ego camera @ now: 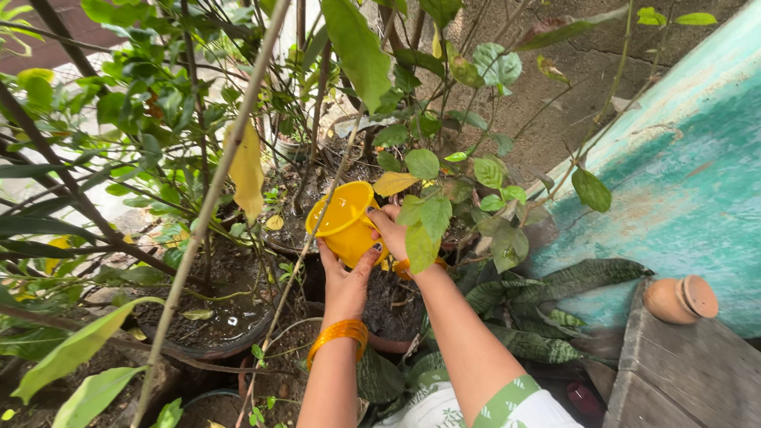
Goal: The person waters several potted plants on a balcony using a small yellow mug filled with water from a green bucket.
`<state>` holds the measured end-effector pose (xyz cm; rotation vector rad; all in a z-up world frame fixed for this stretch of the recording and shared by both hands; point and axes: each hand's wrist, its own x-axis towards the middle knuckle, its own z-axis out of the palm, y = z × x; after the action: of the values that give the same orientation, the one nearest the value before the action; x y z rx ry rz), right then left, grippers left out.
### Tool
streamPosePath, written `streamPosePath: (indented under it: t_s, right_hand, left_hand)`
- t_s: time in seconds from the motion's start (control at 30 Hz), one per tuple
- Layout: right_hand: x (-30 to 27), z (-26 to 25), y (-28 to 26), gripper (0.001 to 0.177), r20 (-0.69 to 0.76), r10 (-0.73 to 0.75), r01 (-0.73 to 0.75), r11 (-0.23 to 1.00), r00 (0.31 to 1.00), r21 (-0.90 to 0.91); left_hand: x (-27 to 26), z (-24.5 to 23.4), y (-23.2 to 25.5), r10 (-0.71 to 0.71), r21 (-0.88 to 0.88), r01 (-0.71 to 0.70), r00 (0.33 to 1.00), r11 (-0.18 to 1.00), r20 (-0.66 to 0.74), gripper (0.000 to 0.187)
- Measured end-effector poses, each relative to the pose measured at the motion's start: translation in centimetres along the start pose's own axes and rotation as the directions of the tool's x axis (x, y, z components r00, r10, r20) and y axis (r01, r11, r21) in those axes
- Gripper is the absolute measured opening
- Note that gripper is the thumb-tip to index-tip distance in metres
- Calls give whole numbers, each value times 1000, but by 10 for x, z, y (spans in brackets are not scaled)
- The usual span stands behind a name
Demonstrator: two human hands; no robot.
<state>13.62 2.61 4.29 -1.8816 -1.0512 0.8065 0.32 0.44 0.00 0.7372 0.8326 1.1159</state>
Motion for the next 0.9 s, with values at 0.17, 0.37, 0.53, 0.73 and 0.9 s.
streamPosePath:
  t_s: [0.17, 0.37, 0.53, 0.73, 0.9]
  right_hand:
    - [3, 4, 7, 33, -9, 0, 1, 998, 1000, 59]
    - [3, 4, 8, 35, 12, -2, 1, 996, 1000, 84]
    - [2, 4, 7, 36, 19, 6, -8, 996, 1000, 88]
    - [3, 5, 8, 36, 41, 32, -38, 989, 999, 146]
    - [5, 6, 13, 36, 43, 44, -49, 991, 998, 124]
  left_hand:
    - [2, -2, -6, -33, 0, 33, 999, 999, -6, 119]
    - [3, -4, -10, 25, 10, -25, 1000, 1000, 6, 119]
    - [4, -3, -10, -6, 8, 6, 1000, 1000, -5, 120]
    - [4, -3, -10, 11, 33, -11, 1000, 999, -11, 120]
    - [3, -4, -6, 7, 93, -5, 1000, 996, -22, 121]
